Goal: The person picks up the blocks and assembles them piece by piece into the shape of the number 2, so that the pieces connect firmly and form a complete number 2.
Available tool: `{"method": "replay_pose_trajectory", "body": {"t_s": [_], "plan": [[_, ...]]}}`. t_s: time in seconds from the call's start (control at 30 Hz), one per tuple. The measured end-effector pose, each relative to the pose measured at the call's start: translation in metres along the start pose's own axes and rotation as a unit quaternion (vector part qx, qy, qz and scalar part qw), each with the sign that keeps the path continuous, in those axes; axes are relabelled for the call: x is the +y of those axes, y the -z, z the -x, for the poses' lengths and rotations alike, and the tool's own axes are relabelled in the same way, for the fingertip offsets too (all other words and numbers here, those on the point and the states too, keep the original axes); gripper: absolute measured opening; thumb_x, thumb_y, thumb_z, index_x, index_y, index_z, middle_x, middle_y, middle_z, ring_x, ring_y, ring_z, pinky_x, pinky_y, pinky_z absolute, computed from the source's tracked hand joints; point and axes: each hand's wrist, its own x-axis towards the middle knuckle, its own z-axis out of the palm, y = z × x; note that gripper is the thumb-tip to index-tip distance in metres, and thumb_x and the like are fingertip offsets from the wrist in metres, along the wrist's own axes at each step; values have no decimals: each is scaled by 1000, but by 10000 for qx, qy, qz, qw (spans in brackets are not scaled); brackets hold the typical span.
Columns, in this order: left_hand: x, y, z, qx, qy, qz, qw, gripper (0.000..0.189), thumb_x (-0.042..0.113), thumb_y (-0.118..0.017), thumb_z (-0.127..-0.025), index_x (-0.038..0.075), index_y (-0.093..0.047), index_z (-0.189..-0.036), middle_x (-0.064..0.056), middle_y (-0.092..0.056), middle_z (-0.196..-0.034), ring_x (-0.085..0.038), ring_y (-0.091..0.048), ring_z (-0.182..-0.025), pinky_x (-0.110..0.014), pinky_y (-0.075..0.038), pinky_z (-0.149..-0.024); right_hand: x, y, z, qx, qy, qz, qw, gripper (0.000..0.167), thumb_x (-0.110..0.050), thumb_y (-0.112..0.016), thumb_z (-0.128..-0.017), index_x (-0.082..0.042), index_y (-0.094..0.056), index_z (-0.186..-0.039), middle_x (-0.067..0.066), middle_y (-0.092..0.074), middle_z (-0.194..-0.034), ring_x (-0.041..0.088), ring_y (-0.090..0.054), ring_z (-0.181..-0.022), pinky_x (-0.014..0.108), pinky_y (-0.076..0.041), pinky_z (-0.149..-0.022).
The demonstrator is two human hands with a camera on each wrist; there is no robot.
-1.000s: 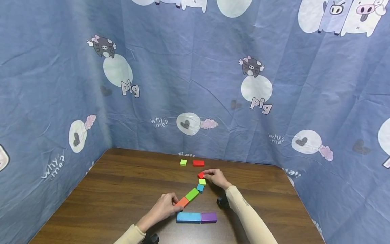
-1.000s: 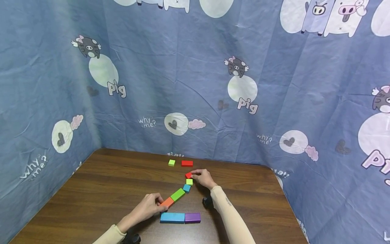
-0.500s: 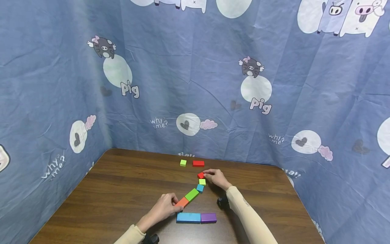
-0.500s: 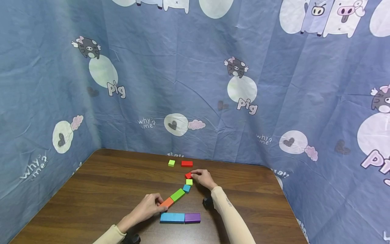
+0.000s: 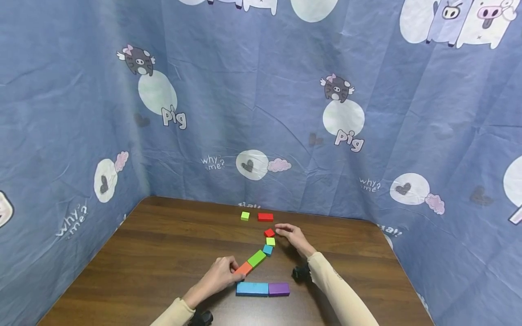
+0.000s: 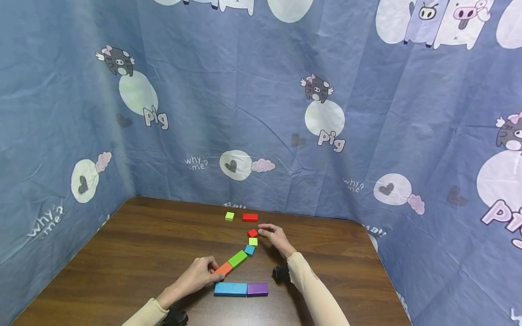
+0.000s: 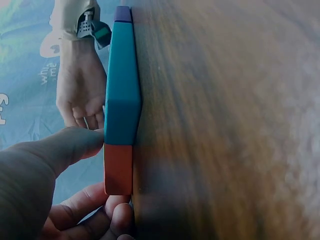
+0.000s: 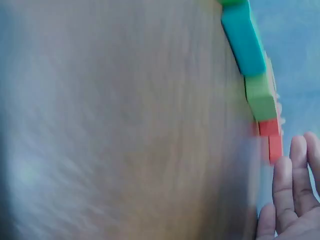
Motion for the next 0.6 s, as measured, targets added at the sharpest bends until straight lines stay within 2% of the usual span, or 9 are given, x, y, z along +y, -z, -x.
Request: {"method": "replay_pose_trajectory", "body": {"t_s": [0.07,0.17,0.33,0.47,0.6], "plan": [[1,0,0,-4,15,13,10000,27,24,-82,-72,7,-62,-78,3,-59,-70,-6,-49,-58,-21,-40,-48,0,-2,2,-133,39,-141,9998,34,-24,-66,-90,-7,-66,-119,10,-65,-122,19,-57,-112,36,-40,-98],[2,-1,-1,-30,67,26,10000,27,23,-81,-71,6,-61,-78,3,-59,-69,-6,-51,-58,-20,-41,-48,2,-3,6,-501,274,-325,9978,37,-13,-63,-90,1,-59,-124,20,-61,-126,28,-57,-114,31,-40,-96],[2,-3,-1,-39,78,1,10000,27,23,-80,-71,7,-60,-79,4,-58,-68,-5,-51,-58,-20,-40,-47,0,0,15,-1269,568,-481,9891,49,1,-54,-90,11,-41,-136,30,-44,-140,44,-42,-128,29,-36,-98],[2,-2,0,-53,47,54,10000,27,23,-80,-72,6,-60,-80,4,-58,-67,-5,-51,-56,-20,-40,-46,-13,4,25,-1542,667,-256,9854,52,-2,-55,-91,10,-38,-139,31,-40,-142,45,-38,-129,34,-34,-100],[0,0,-1,-42,46,100,9999,31,30,-79,-75,5,-62,-82,4,-57,-67,-5,-50,-56,-20,-41,-47,-26,5,32,-1569,707,19,9851,53,-7,-58,-92,7,-39,-140,28,-41,-143,43,-38,-130,39,-34,-102]]}}
